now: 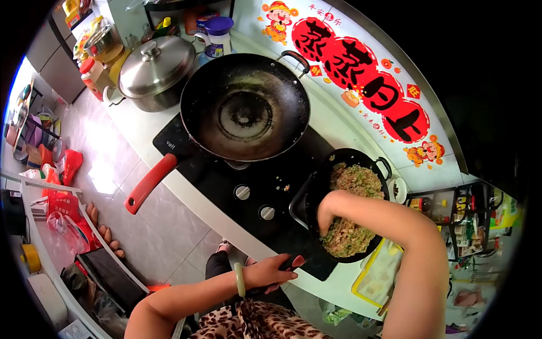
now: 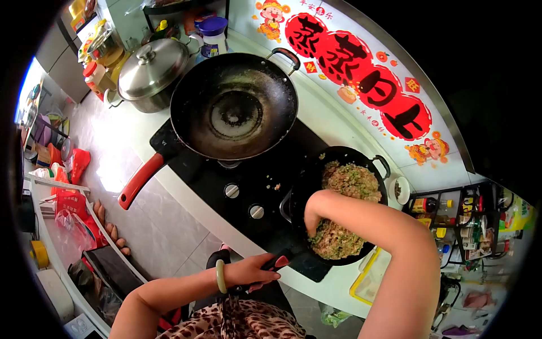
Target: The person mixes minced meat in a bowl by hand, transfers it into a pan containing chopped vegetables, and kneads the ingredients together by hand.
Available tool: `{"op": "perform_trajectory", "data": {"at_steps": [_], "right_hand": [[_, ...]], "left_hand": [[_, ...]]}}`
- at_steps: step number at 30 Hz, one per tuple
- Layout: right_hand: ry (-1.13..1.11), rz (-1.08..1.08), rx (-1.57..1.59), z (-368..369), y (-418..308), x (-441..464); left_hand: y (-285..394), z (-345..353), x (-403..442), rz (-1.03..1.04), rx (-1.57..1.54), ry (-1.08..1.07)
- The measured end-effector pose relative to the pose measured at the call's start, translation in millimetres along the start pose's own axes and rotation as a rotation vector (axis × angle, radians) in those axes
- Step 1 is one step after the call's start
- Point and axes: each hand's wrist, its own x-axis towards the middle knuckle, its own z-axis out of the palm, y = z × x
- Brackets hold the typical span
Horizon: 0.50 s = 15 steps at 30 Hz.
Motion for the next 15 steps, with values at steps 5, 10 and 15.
{"op": "perform_trajectory", "data": {"at_steps": [5,10,15], "right_hand": [[0.362,-0.016,-0.321,45,12,-67],[1.084,-0.098,-0.035,152,63,-61],[1.234,-0.066,0.271,197,44,-22]], "left_hand": [[6,-3,-4,-0.041,0.007,0.011],[7,-3,-6,-0.063,0.003,0.041],[13,-2,-8,-0.102,-0.009,0.034]]}}
